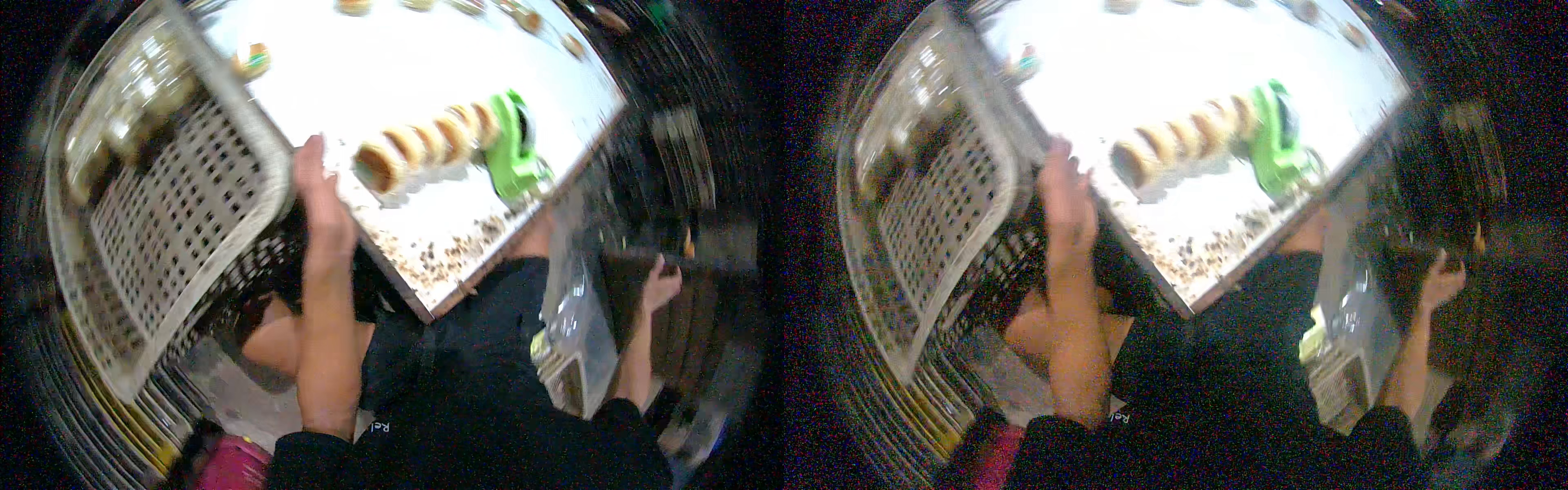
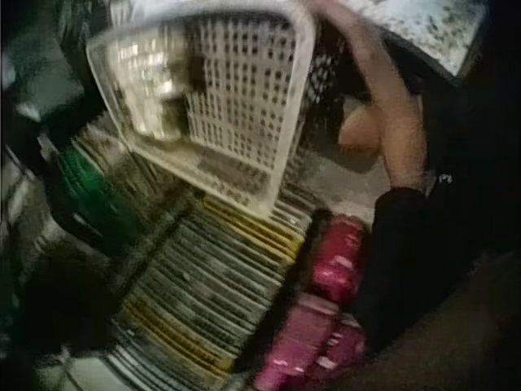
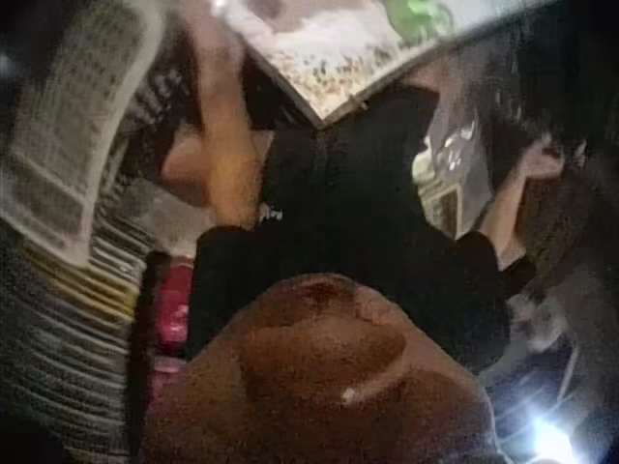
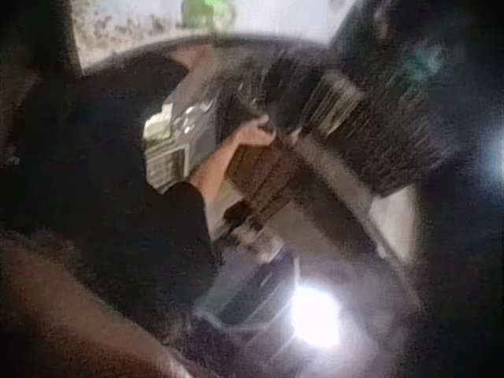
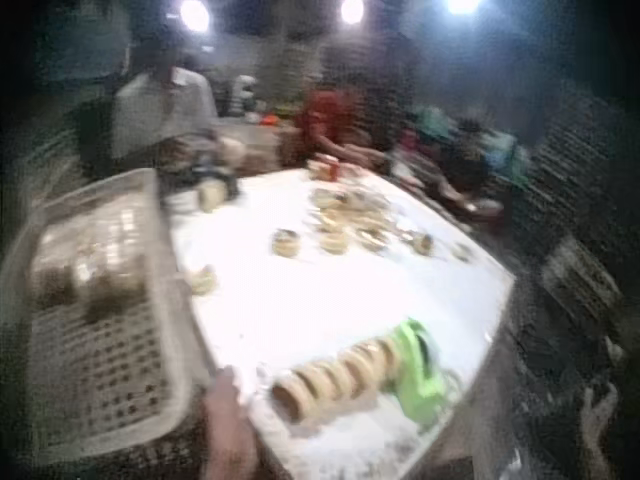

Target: The person sits on the floor and repeatedly picks up small round buns, wraps each one in clear plastic film using a green tape dispenser, and places the wrapped buns into a white plastic basket. The process is repeated continuously throughout the clip.

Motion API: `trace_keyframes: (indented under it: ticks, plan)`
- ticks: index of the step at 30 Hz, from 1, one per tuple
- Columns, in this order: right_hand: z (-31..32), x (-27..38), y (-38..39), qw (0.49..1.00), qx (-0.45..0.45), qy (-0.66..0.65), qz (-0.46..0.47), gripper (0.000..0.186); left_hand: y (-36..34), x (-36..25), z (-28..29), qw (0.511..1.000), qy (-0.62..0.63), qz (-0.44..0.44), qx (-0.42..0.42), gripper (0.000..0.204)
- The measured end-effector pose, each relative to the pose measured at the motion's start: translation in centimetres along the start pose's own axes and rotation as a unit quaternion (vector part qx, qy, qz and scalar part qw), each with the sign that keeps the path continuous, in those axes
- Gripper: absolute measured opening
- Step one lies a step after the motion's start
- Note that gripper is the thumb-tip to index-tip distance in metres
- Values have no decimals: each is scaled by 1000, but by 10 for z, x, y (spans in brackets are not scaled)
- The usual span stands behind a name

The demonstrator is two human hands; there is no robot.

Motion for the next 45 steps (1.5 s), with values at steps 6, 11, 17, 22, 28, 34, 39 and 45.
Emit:
trace_keyframes:
  ticks: [6,11,17,22,28,34,39,45]
  plan:
    - [328,-234,249,780,-78,557,-273,91,-10,-1,-32,998,8,28,54,61]
    - [321,-228,475,729,153,238,-624,86,-8,3,-44,997,-67,-14,36,69]
    - [181,-202,518,639,281,84,-712,79,-25,7,-45,976,-179,-29,-123,66]
    - [85,-225,462,648,359,76,-667,65,-84,-7,41,941,-299,-136,-80,61]
    - [65,-240,442,625,374,-97,-678,52,-40,6,17,955,-282,-71,-61,57]
    - [38,-176,336,459,73,-600,-652,40,-25,12,-27,948,-313,-54,-25,52]
    - [-2,-105,198,616,25,-449,-647,32,-5,-13,-96,912,-316,-248,-86,52]
    - [84,41,57,512,174,-763,-355,28,4,-33,-132,866,-386,-311,61,53]
Point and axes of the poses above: each hand's wrist, its own y-axis away from the middle knuckle, its own z-axis out of the back of the hand, x = y × z, the point moved 4 cm from there along -y, towards the middle knuckle, and after that the axes turned 13 degrees about -y, right-handed, at the moved point
